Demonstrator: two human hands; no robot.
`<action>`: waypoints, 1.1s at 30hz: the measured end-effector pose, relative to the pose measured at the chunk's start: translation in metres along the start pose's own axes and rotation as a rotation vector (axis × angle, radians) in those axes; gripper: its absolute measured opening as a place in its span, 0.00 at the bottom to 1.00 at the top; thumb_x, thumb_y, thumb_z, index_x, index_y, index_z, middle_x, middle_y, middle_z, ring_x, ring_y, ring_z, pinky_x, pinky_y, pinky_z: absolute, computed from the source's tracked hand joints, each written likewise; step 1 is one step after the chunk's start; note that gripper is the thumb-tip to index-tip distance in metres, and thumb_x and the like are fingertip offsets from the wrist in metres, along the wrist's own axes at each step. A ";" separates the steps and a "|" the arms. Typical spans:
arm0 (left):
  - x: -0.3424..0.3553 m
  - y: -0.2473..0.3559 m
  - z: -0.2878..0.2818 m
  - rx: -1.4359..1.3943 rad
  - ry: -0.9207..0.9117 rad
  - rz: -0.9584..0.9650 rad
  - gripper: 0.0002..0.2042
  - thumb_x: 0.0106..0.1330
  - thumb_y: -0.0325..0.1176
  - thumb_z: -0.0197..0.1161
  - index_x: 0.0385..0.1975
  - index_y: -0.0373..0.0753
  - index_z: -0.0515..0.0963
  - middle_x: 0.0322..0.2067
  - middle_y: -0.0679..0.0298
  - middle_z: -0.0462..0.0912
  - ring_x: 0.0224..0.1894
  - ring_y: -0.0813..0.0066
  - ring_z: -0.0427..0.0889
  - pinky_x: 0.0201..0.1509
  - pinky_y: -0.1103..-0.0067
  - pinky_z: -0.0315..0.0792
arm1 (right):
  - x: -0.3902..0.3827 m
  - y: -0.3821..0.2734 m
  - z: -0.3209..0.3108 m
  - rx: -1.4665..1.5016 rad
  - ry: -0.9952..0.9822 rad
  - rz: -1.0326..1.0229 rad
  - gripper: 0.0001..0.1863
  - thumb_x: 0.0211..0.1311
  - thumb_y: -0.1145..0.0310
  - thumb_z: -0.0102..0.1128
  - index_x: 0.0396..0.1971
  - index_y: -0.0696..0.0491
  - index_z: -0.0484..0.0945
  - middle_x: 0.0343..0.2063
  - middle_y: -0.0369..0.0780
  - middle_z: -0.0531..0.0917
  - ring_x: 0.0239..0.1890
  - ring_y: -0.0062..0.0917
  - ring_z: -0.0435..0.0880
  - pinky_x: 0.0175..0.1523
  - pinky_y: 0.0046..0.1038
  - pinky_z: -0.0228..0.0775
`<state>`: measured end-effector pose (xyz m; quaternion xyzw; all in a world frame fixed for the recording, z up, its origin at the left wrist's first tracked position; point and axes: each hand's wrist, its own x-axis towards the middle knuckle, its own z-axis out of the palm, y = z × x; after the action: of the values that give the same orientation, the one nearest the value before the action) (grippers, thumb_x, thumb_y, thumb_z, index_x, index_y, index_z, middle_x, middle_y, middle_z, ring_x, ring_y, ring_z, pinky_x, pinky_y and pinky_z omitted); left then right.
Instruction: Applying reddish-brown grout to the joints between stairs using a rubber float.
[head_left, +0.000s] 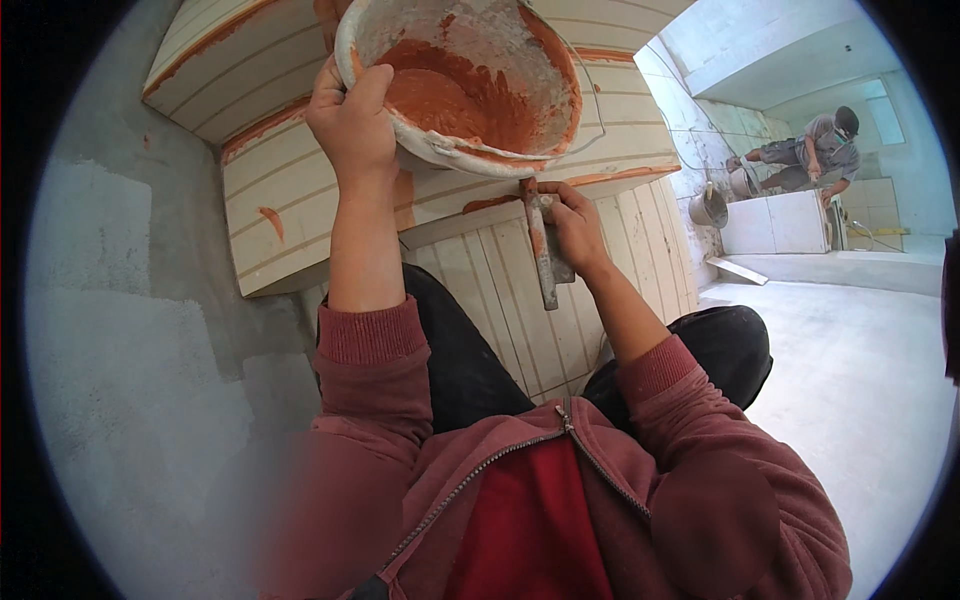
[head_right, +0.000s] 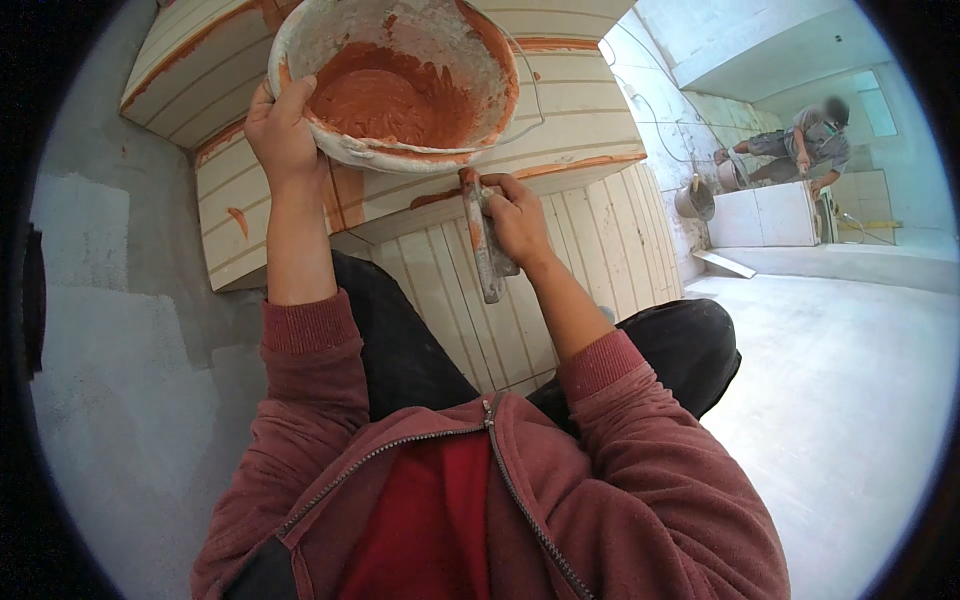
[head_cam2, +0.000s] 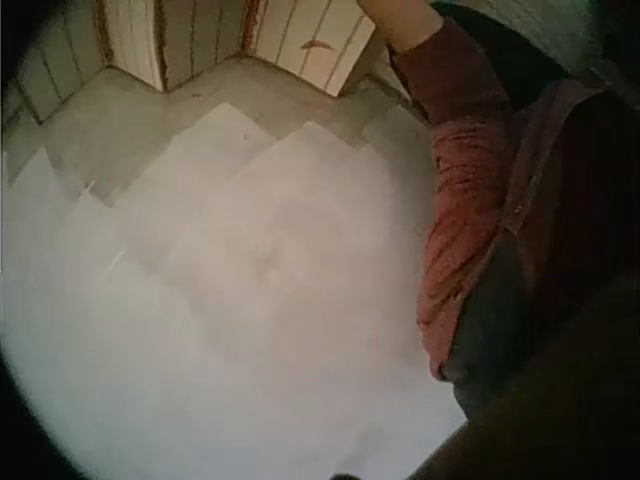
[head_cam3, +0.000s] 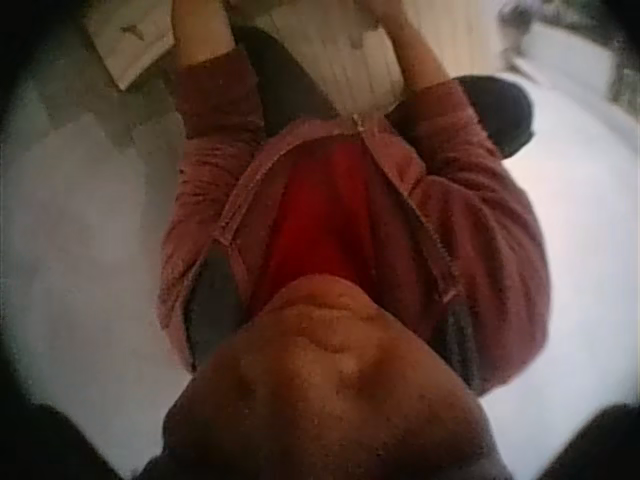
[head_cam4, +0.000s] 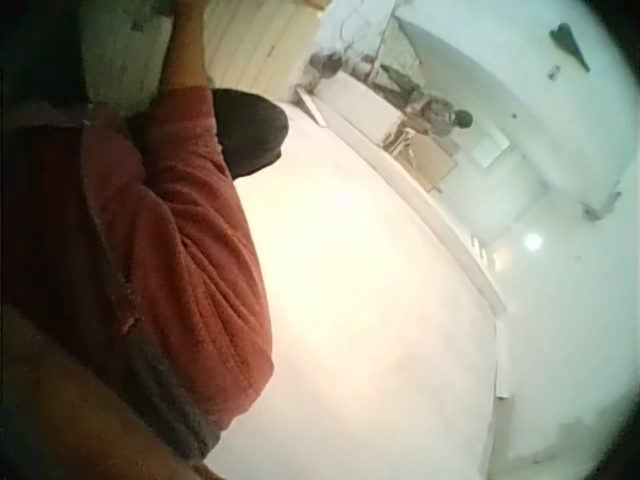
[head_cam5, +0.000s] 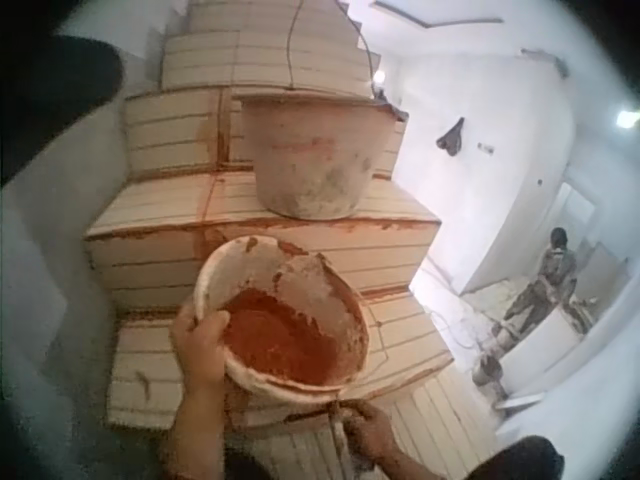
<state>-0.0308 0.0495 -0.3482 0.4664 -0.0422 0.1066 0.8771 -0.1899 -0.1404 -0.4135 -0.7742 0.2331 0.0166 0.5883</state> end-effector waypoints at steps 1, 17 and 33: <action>0.001 -0.001 -0.002 0.003 0.000 0.007 0.11 0.52 0.22 0.57 0.36 0.31 0.76 0.33 0.64 0.79 0.33 0.80 0.76 0.40 0.82 0.70 | 0.001 -0.007 0.008 0.001 -0.007 -0.002 0.22 0.46 0.71 0.43 0.44 0.58 0.75 0.33 0.40 0.80 0.36 0.24 0.77 0.45 0.23 0.67; 0.002 -0.004 0.000 0.001 0.018 0.011 0.13 0.52 0.21 0.57 0.39 0.30 0.76 0.36 0.62 0.79 0.37 0.78 0.76 0.44 0.81 0.70 | -0.034 0.045 0.012 -0.318 0.160 -0.374 0.28 0.40 0.79 0.49 0.49 0.54 0.72 0.36 0.42 0.74 0.40 0.31 0.76 0.46 0.26 0.67; -0.003 0.003 0.008 -0.047 -0.010 -0.007 0.12 0.53 0.21 0.56 0.38 0.30 0.75 0.36 0.61 0.79 0.37 0.77 0.77 0.43 0.80 0.71 | -0.036 0.049 0.018 -0.435 0.158 -0.441 0.31 0.38 0.79 0.51 0.51 0.50 0.73 0.36 0.45 0.73 0.36 0.37 0.76 0.43 0.30 0.69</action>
<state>-0.0346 0.0446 -0.3419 0.4464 -0.0473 0.1003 0.8879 -0.2365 -0.1214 -0.4522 -0.9126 0.0957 -0.1221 0.3783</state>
